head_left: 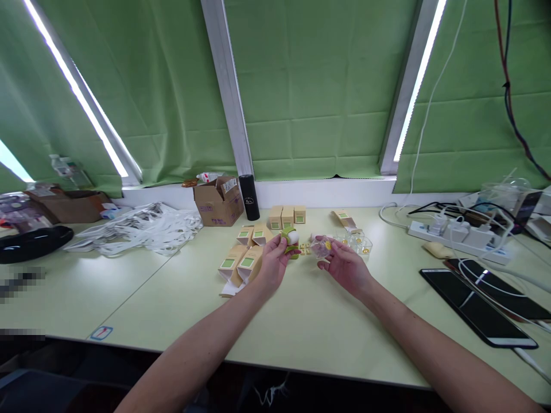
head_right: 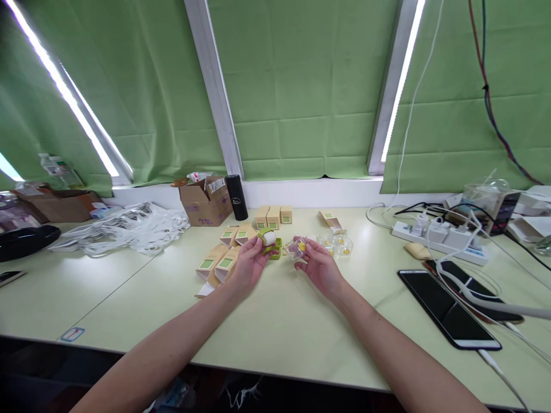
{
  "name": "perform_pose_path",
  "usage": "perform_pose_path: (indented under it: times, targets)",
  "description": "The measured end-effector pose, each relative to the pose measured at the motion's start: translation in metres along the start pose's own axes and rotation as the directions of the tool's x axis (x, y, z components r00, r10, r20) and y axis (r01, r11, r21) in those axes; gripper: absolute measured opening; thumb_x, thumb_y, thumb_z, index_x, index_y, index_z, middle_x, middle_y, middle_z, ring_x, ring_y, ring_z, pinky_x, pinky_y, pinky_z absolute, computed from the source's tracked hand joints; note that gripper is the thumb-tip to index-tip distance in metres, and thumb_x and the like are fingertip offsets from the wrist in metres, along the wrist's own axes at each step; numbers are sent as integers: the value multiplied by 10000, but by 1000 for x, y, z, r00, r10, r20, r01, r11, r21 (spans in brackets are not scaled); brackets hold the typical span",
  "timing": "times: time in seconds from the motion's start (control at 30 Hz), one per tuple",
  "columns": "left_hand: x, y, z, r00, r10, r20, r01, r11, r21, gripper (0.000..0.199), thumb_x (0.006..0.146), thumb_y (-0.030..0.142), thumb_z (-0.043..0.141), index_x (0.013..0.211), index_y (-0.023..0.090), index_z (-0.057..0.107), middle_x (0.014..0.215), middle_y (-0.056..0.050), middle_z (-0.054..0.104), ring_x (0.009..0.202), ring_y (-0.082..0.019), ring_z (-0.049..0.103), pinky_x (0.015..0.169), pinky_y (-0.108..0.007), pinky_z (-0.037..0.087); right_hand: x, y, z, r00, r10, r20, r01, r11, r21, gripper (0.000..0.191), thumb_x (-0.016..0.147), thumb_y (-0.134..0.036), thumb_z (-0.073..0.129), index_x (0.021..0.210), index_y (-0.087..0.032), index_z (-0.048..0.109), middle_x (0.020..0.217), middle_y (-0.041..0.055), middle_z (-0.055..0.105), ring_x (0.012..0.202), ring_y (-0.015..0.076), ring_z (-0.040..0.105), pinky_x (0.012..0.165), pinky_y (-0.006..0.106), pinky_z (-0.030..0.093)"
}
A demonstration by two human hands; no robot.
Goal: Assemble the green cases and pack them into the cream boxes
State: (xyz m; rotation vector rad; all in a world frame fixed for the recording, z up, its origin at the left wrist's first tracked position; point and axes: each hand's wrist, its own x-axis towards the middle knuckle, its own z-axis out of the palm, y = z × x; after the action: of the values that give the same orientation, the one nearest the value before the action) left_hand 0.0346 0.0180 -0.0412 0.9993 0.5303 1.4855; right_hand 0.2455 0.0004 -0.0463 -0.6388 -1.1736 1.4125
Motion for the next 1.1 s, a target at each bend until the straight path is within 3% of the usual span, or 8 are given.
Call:
perform_pose_path:
  times: [0.1, 0.23, 0.37, 0.5, 0.63, 0.77, 0.9, 1.1]
  targets:
    - [0, 0, 1, 1000, 11, -2, -10, 1000, 13, 360, 811, 439, 884, 990, 162, 738, 1070, -96, 722, 967, -213, 676, 842, -362, 567, -2, -1, 1, 1000, -17, -8, 17, 999, -28, 496, 821, -494, 806, 1250, -264, 711, 1264, 121, 736, 950, 246, 683, 678, 350, 540]
    - [1, 0, 1, 1000, 26, -3, -26, 999, 32, 369, 805, 437, 886, 1002, 161, 742, 1083, -95, 709, 951, -196, 653, 809, -327, 565, -1, 2, 3, 990, -128, -51, 115, 973, -199, 617, 673, -364, 928, 1232, -260, 691, 1201, 90, 744, 828, 176, 601, 703, 327, 532]
    - [0, 0, 1, 999, 31, -7, -31, 998, 51, 375, 797, 413, 893, 1026, 160, 739, 1104, -88, 699, 956, -184, 641, 814, -311, 556, -2, 6, 7, 982, -186, -19, 169, 926, -337, 623, 679, -233, 865, 1264, -281, 654, 1256, 73, 742, 775, 151, 521, 716, 331, 504]
    - [-1, 1, 2, 999, 45, 7, -45, 995, 86, 357, 787, 390, 898, 1023, 171, 744, 1110, -74, 708, 953, -172, 641, 821, -289, 537, -4, 8, 9, 982, -184, 37, 184, 907, -379, 624, 706, -189, 792, 1299, -290, 627, 1261, 72, 747, 891, 191, 562, 759, 351, 499]
    - [-3, 4, 5, 998, 57, 36, -61, 990, 128, 394, 784, 401, 899, 1080, 180, 760, 1107, -74, 733, 948, -160, 650, 837, -265, 520, -3, 10, 6, 987, -145, 62, 158, 931, -329, 649, 708, -200, 810, 1319, -297, 612, 1247, 69, 747, 1012, 218, 597, 795, 355, 511]
    - [-3, 1, 4, 997, 55, 57, -63, 987, 148, 497, 774, 396, 908, 1198, 199, 742, 1136, -75, 747, 1010, -178, 672, 896, -280, 520, 0, 10, 4, 996, -69, 54, 78, 979, -191, 587, 764, -356, 874, 1289, -282, 622, 1192, 90, 767, 1075, 250, 652, 802, 365, 544]
    - [-2, -2, 1, 995, 67, 75, -79, 983, 168, 531, 783, 408, 901, 1245, 211, 731, 1207, -81, 743, 1104, -203, 673, 978, -313, 513, 1, 9, 2, 998, 36, 49, -34, 999, -35, 539, 794, -489, 882, 1225, -252, 661, 1120, 110, 796, 980, 253, 704, 770, 378, 566]
    - [-5, -2, 2, 990, 60, 126, -91, 962, 256, 574, 815, 421, 870, 1318, 199, 705, 1337, -115, 712, 1221, -258, 651, 1044, -368, 496, 2, 12, 1, 995, 75, 58, -79, 995, 67, 504, 761, -488, 921, 1146, -247, 703, 980, 68, 789, 839, 217, 700, 702, 371, 586]
